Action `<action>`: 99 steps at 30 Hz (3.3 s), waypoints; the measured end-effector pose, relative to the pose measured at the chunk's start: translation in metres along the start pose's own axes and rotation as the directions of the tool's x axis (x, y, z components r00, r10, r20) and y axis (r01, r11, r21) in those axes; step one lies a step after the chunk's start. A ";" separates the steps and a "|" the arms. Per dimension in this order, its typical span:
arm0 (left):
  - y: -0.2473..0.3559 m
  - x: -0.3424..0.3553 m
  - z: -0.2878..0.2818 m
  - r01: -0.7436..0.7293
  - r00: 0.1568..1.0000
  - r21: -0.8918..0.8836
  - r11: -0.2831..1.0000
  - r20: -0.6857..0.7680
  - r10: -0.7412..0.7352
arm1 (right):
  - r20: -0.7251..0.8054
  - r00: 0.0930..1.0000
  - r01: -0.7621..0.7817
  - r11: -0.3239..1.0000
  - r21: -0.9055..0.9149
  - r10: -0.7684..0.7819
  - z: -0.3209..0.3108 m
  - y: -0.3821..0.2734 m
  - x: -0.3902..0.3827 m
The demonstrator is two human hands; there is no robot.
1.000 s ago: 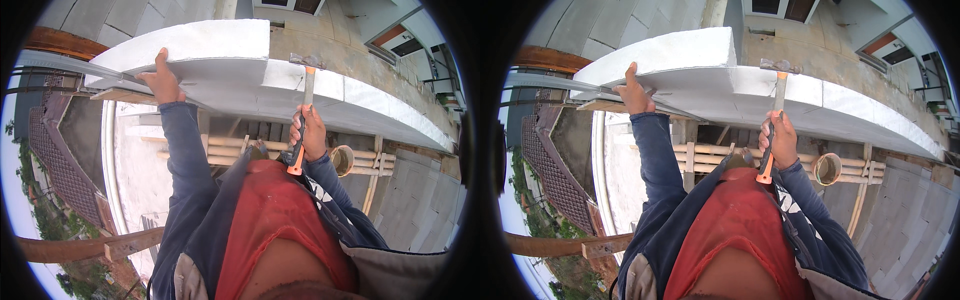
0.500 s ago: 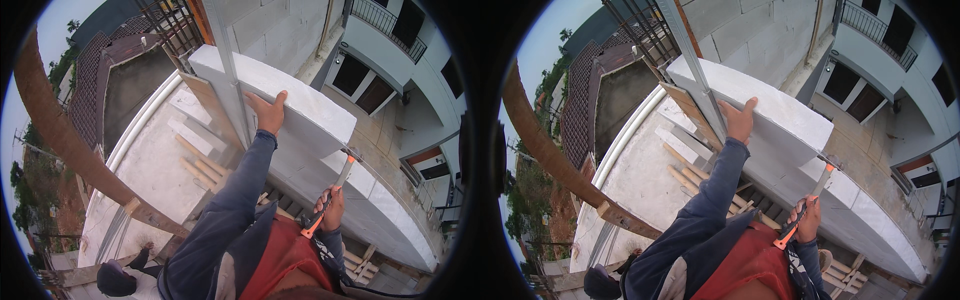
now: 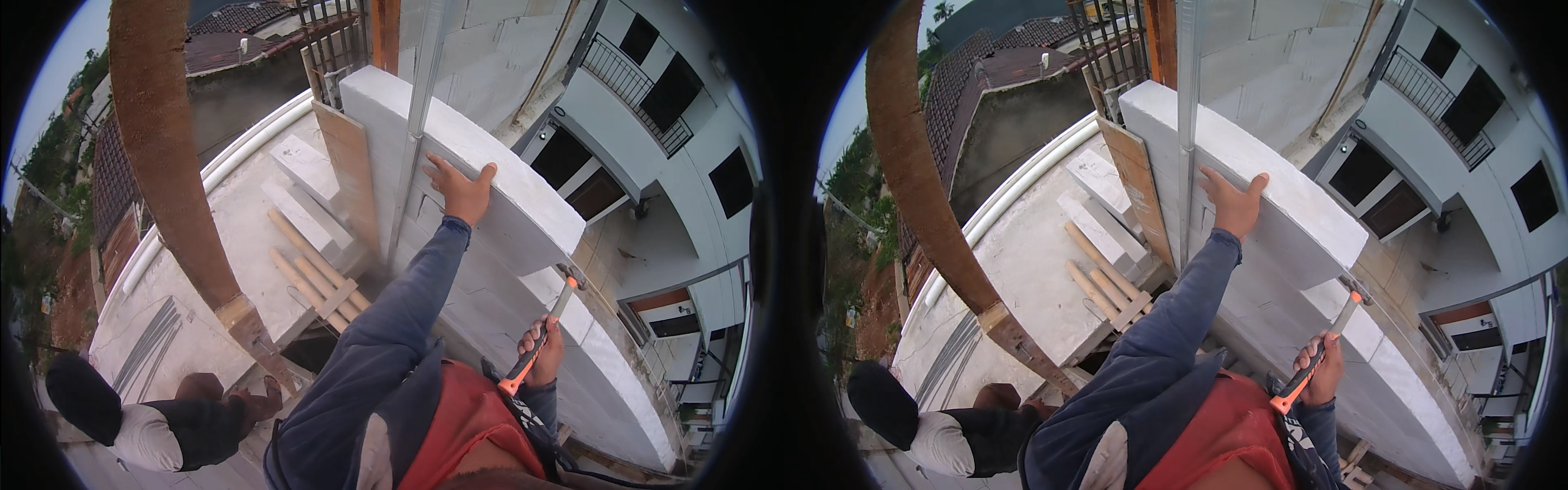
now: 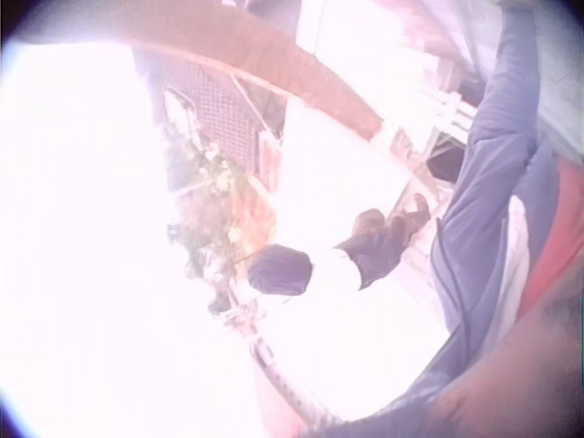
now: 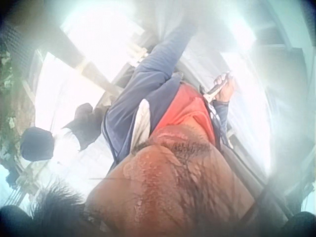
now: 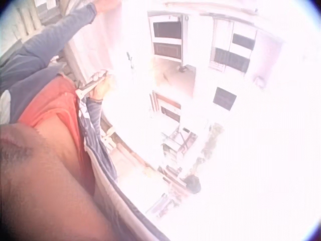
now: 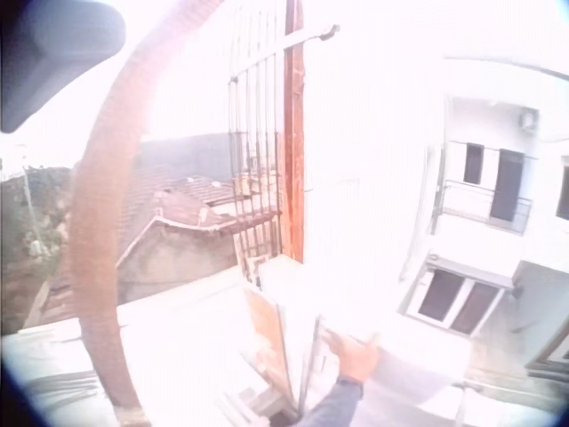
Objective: The person applies mortar to a wall using a trowel and then places white rectangular tiles onto the surface, tapping them into place with a hammer. The task involves scooping mortar from a bucket and positioning tiles along a string line.
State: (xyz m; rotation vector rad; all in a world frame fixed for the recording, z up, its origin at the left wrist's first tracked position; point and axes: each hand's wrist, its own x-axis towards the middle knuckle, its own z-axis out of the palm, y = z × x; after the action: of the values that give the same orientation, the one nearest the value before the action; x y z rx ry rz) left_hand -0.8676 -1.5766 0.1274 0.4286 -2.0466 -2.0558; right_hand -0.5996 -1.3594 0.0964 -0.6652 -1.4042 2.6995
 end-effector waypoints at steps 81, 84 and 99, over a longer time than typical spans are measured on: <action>-0.029 0.033 -0.024 -0.871 0.416 0.348 0.346 0.150 0.897 | 0.314 0.851 0.345 -0.003 -0.939 -0.421 0.080 -0.182 0.032; -0.032 0.033 -0.019 -0.883 0.381 0.353 0.309 0.155 0.912 | 0.471 0.774 0.464 -0.127 -0.877 -0.423 0.061 -0.172 0.048; -0.011 0.032 -0.052 -0.954 0.248 0.282 0.103 0.544 0.802 | 0.539 0.735 0.550 -0.102 -0.829 -0.411 0.053 -0.153 0.018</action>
State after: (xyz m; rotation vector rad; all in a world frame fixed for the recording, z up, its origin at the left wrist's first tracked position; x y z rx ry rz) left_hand -0.8790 -1.6360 0.1151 -0.9473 -2.1008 -0.6678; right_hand -0.6616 -1.3058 0.2368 0.1634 -2.6922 0.8366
